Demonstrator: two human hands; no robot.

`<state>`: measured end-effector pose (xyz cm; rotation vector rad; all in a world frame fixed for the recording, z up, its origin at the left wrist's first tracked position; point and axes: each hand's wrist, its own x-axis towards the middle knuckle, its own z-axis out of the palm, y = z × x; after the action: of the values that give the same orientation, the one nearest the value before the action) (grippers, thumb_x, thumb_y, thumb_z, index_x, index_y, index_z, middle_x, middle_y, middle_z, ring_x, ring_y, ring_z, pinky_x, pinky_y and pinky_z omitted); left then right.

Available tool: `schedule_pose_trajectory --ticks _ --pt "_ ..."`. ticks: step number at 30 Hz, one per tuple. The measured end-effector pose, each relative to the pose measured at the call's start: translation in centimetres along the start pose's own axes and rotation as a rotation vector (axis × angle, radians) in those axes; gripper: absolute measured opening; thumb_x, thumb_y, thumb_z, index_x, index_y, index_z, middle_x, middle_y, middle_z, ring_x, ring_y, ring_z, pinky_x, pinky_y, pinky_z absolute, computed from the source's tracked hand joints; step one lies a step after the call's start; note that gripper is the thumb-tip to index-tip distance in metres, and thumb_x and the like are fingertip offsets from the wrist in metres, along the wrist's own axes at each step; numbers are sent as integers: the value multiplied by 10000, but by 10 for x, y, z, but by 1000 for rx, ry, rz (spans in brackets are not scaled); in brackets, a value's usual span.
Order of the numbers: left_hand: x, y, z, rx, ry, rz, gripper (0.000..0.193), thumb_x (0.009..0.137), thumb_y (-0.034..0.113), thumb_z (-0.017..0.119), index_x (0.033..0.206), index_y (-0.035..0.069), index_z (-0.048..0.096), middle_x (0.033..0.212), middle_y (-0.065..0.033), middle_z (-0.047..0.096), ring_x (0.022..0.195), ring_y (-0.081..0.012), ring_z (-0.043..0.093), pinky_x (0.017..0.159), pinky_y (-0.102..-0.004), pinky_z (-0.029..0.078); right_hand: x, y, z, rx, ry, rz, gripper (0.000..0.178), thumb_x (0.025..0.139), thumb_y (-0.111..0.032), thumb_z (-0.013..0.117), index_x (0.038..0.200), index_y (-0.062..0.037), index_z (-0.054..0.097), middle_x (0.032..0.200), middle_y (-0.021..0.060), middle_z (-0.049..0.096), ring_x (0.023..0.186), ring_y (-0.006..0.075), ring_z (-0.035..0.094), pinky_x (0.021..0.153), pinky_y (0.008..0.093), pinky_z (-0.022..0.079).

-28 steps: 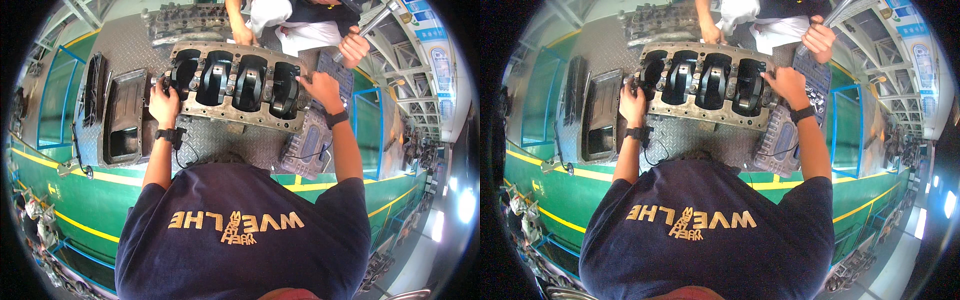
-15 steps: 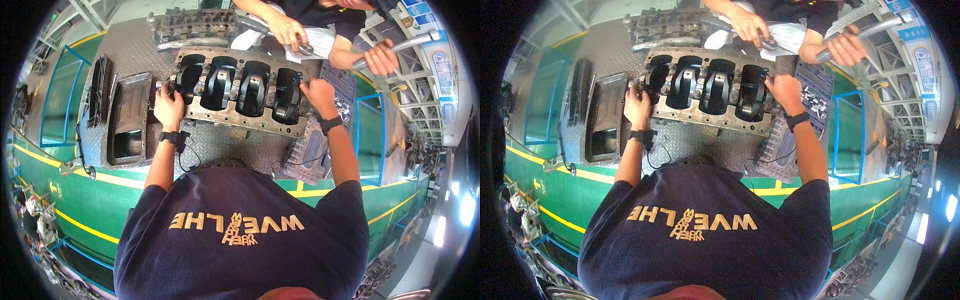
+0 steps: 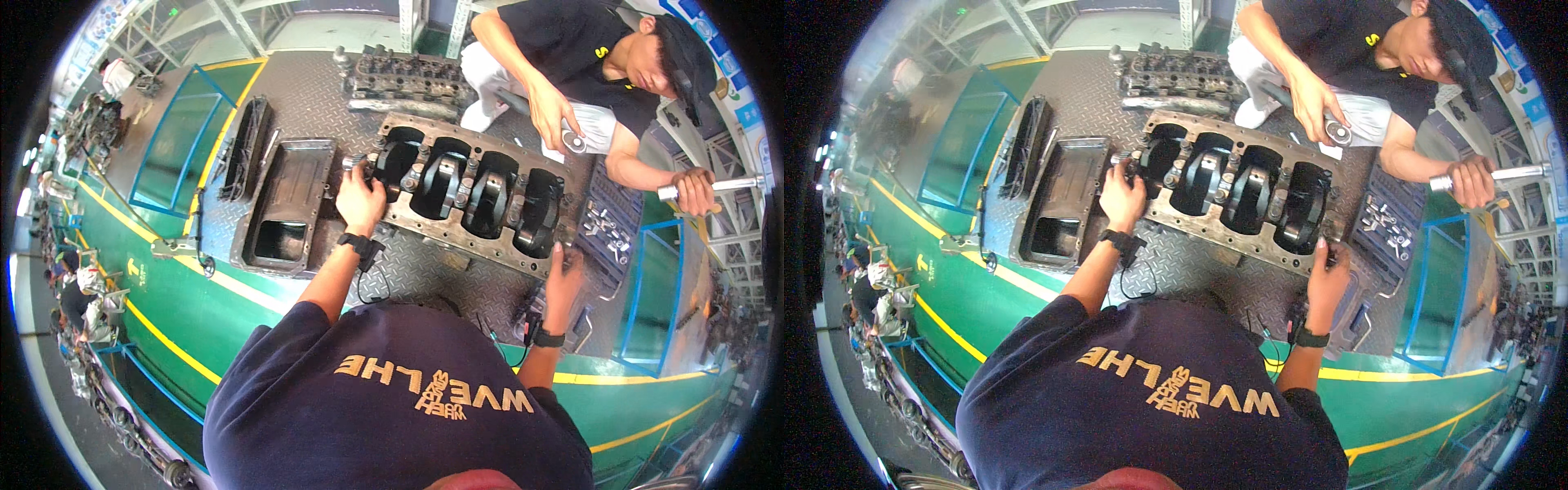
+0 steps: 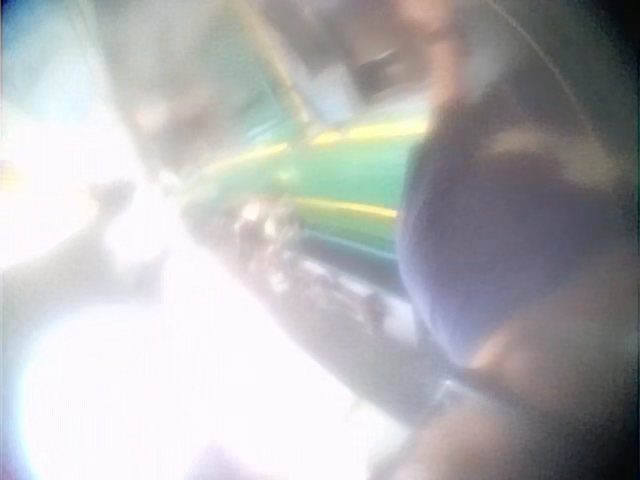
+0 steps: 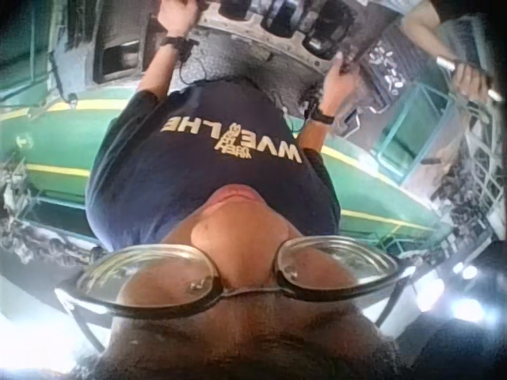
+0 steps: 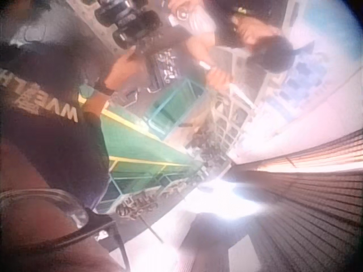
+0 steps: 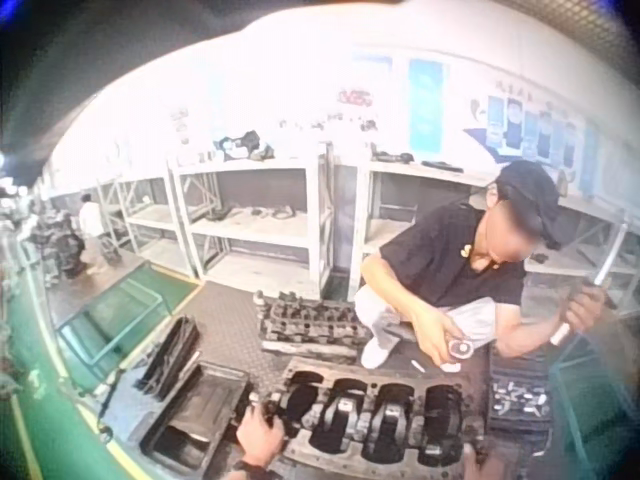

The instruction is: The person disassembles an engine block by removing bolts and components using a socket wrench and by hand.

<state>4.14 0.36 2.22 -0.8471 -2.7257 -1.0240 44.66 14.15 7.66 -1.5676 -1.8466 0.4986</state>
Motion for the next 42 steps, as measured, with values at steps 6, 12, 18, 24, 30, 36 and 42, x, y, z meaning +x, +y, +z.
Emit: schedule_pose_trajectory --ticks 6,12,18,24,30,36,42 --pt "0 -8 17 35 100 85 372 949 304 605 1240 74 627 1149 -180 667 1052 -377 656 876 -464 536 -19 5 20 12 166 -86 396 1009 -337 599 1134 39 604 1135 253 631 1078 422 593 944 474 452" --pt "12 -25 30 67 30 57 367 983 352 611 1154 38 696 1083 -204 722 1004 -394 688 870 -482 533 -15 8 30 101 254 -125 360 982 -302 616 1113 33 605 1059 251 626 999 434 610 896 495 480" --pt "28 -44 40 -17 98 146 366 957 342 678 963 -24 688 939 -207 738 875 -396 710 780 -472 543 -15 10 28 191 267 -103 288 914 -228 670 1086 -20 568 1024 209 605 957 410 608 804 504 496" --pt "26 -22 44 128 109 90 488 951 447 682 934 -40 685 887 -210 730 811 -384 703 746 -467 538 -14 21 14 230 237 -83 318 894 -259 677 1100 -40 574 1041 180 596 955 392 600 794 503 480" --pt "33 -50 34 105 -31 20 535 965 479 646 1082 -38 715 1028 -207 746 952 -345 716 850 -429 545 -8 112 -21 346 190 -13 394 961 -371 633 1117 -10 656 1090 233 666 1031 422 633 894 501 496" --pt "40 -43 38 85 -66 15 650 915 560 689 1121 -55 705 1039 -181 746 923 -295 690 874 -406 527 -5 468 -77 -320 289 833 441 863 -300 691 1182 -6 609 1070 250 712 983 413 702 828 506 567" --pt "27 -16 41 64 -85 -118 711 905 598 682 1081 -90 697 980 -173 739 837 -262 686 790 -405 546 -71 633 -96 -489 -66 892 427 886 -362 638 1183 -57 675 1093 258 710 1080 438 666 955 495 523"
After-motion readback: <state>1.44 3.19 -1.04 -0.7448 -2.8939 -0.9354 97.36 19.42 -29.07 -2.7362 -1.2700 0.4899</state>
